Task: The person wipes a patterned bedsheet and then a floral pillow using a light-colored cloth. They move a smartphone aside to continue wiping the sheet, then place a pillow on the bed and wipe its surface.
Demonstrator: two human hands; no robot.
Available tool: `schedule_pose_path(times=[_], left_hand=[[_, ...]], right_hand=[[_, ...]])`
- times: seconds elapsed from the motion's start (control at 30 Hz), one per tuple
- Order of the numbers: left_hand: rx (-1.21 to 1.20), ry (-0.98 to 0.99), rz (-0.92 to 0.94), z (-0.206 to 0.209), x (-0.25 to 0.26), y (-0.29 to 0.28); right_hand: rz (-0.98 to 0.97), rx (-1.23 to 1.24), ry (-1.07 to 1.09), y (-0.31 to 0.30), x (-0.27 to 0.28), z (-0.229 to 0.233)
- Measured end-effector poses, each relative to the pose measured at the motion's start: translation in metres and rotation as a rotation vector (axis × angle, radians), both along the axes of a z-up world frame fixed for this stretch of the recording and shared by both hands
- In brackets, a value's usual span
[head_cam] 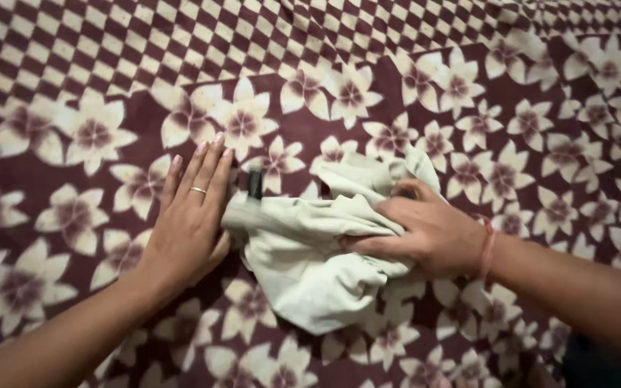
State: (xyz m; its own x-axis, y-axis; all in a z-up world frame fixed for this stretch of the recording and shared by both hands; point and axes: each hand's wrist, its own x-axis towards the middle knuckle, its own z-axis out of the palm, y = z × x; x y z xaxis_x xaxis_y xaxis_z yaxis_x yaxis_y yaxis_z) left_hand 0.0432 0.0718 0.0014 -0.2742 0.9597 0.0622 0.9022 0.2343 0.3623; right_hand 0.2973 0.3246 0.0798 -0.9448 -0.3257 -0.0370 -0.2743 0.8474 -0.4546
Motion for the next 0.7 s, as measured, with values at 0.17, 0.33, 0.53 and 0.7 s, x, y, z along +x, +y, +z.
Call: schedule_pose_path(times=[0.17,0.33,0.53,0.7], left_hand=[[0.006,-0.010,-0.006,-0.007,-0.018,0.042],[-0.056,0.004,-0.030,-0.007,-0.021,0.054],[-0.112,-0.045,-0.084,-0.008,-0.023,0.054],[-0.081,-0.079,-0.160,-0.002,-0.028,0.059]], right_hand=[[-0.033,-0.063,0.126,0.013,-0.003,-0.023],[-0.077,-0.165,0.115,0.018,-0.003,-0.037],[-0.125,-0.229,0.200,0.026,-0.010,-0.049],[-0.168,-0.203,0.137,0.037,-0.003,-0.053]])
